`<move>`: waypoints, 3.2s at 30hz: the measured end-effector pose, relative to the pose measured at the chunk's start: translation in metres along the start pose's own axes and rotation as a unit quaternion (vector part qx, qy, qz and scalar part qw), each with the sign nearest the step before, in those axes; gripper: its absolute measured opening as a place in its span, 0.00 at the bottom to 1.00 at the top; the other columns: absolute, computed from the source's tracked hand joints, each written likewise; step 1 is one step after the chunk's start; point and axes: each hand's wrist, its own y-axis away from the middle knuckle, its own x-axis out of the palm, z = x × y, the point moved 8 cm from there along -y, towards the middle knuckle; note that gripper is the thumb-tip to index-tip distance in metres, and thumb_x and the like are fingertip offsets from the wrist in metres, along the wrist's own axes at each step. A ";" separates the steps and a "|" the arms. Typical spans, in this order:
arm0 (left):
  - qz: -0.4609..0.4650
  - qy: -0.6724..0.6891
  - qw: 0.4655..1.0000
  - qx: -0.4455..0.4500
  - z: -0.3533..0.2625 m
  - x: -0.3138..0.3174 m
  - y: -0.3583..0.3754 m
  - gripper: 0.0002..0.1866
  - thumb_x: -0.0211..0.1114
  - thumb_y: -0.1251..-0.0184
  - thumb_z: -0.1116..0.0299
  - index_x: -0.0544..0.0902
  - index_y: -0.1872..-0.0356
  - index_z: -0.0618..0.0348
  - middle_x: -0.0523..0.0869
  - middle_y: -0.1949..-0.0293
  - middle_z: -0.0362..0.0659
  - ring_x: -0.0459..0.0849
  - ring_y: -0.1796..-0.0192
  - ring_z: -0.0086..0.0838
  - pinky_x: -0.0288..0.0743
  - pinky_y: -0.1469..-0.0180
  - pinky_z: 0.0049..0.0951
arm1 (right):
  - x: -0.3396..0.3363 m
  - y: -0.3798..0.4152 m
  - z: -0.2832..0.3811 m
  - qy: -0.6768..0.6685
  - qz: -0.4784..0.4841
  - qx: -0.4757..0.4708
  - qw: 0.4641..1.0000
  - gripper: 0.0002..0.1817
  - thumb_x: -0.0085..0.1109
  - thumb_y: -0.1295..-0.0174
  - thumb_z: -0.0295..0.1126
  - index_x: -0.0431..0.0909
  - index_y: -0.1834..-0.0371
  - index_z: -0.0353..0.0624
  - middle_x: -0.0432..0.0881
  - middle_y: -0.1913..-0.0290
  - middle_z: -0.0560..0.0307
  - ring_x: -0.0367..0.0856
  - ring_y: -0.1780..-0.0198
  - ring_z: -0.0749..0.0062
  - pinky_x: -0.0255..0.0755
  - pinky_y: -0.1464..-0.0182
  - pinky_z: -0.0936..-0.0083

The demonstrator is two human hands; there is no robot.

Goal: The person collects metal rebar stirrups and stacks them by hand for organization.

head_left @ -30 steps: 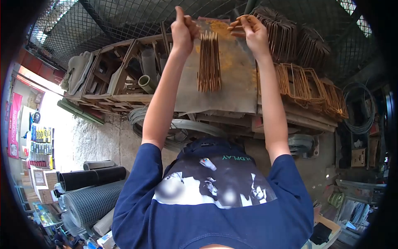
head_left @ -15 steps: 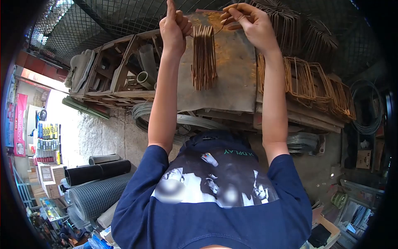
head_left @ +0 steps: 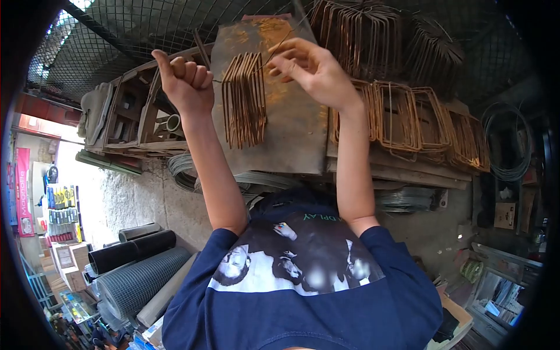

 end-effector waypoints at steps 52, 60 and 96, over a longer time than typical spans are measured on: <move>-0.002 0.111 0.994 -0.018 -0.003 -0.008 0.001 0.32 0.44 0.29 0.42 0.47 0.89 0.45 0.41 0.90 0.29 0.37 0.88 0.17 0.32 0.86 0.24 | -0.109 0.096 0.032 -0.085 -0.477 -0.039 0.874 0.13 0.51 0.32 0.38 0.75 0.70 0.41 0.50 0.87 0.74 0.41 0.87 0.90 0.36 0.85 0.82; -0.009 0.099 0.993 -0.059 -0.003 -0.015 0.001 0.32 0.45 0.28 0.44 0.48 0.90 0.45 0.43 0.90 0.28 0.40 0.89 0.15 0.34 0.86 0.23 | -0.083 0.100 0.033 -0.110 -0.479 -0.093 0.866 0.12 0.49 0.31 0.35 0.73 0.71 0.42 0.51 0.87 0.73 0.41 0.87 0.90 0.36 0.86 0.82; -0.005 0.131 0.989 -0.065 -0.009 -0.015 0.005 0.32 0.45 0.29 0.42 0.47 0.89 0.45 0.42 0.90 0.29 0.38 0.87 0.16 0.33 0.86 0.23 | -0.033 0.126 0.042 0.205 -0.528 -0.191 0.802 0.10 0.52 0.35 0.32 0.74 0.72 0.39 0.67 0.85 0.70 0.56 0.85 0.91 0.45 0.83 0.87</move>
